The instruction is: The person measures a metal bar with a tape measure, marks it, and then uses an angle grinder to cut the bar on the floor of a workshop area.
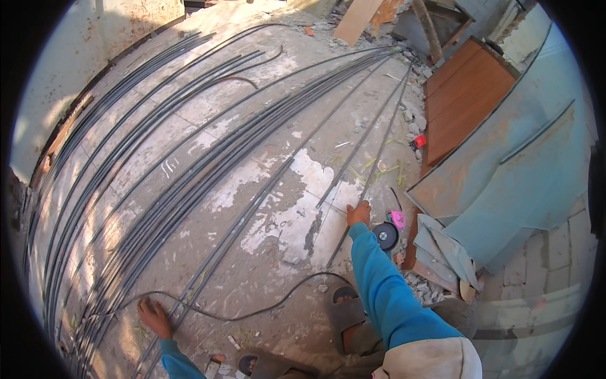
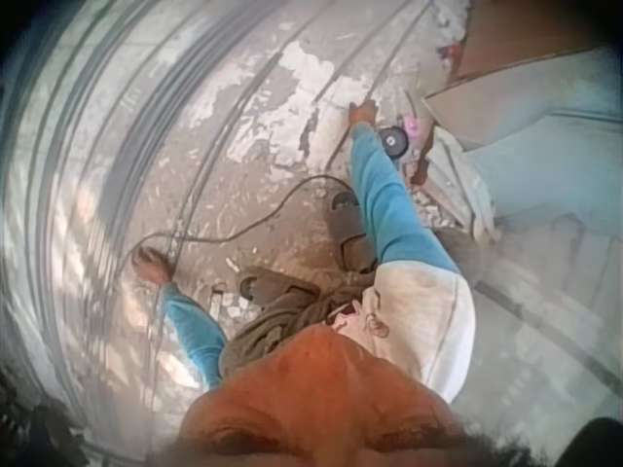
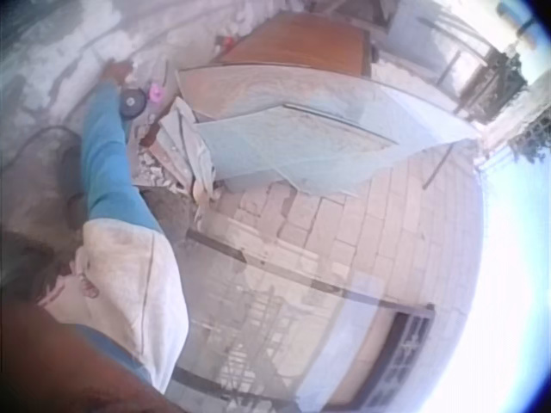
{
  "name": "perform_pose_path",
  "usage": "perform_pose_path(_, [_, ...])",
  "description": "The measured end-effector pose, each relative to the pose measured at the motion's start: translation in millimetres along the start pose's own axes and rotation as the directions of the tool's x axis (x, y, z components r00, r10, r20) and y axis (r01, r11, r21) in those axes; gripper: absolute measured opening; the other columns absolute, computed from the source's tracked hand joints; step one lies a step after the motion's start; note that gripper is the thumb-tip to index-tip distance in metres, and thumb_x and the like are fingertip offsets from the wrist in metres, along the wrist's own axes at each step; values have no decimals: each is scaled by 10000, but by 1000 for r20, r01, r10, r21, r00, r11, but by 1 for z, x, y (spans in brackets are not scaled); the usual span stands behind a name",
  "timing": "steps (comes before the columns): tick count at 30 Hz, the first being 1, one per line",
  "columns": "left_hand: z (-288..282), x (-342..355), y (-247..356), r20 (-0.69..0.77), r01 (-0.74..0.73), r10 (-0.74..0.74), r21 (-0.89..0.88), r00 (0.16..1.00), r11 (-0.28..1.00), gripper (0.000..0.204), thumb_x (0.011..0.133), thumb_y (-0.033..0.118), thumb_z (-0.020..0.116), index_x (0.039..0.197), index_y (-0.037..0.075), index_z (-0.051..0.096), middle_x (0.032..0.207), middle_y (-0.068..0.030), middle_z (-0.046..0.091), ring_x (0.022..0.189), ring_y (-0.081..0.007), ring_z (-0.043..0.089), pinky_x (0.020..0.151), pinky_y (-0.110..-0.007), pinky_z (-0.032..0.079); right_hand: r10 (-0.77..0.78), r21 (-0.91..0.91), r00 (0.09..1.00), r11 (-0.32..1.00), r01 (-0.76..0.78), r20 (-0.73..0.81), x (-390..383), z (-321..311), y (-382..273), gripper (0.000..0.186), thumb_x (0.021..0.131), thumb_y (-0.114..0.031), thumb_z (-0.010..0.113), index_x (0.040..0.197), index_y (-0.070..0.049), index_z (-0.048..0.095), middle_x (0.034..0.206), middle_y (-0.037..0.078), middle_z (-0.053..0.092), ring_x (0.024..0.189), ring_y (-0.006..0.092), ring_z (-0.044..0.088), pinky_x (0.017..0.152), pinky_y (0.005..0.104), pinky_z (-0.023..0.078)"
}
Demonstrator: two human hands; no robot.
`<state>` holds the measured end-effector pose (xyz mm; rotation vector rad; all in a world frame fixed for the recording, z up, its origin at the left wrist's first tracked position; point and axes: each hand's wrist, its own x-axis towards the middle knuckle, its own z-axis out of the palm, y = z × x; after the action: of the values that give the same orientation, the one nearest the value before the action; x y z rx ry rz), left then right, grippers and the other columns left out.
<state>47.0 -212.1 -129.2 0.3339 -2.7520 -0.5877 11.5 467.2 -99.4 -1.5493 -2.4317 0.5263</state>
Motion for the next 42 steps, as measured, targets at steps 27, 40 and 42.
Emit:
perform_pose_path(27, [-12,0,-17,-73,193,-190,27,979,981,250,844,122,580,1078,32,585,1094,-171,558,1042,-365,509,914,-456,384,8,-231,904,968,101,428,78,32,40,414,787,-165,625,1049,131,505,879,230,649,591,323,665,448,399,558])
perform_pose_path(40, [8,20,-2,-194,328,-330,-42,924,944,408,847,226,632,1212,73,530,1179,-136,494,1162,-322,434,1014,-485,284,-883,528,290,455,717,368,-134,83,-216,282,939,-156,531,1181,-19,577,1160,153,594,1027,283,578,904,383,442])
perform_pose_path(42, [16,31,10,-185,331,-332,-37,925,943,485,858,254,634,1284,76,486,1212,-140,470,1182,-324,416,1029,-494,268,-913,565,134,349,748,386,-188,95,-266,279,940,-167,535,1176,-25,584,1172,143,589,1056,281,570,901,392,444])
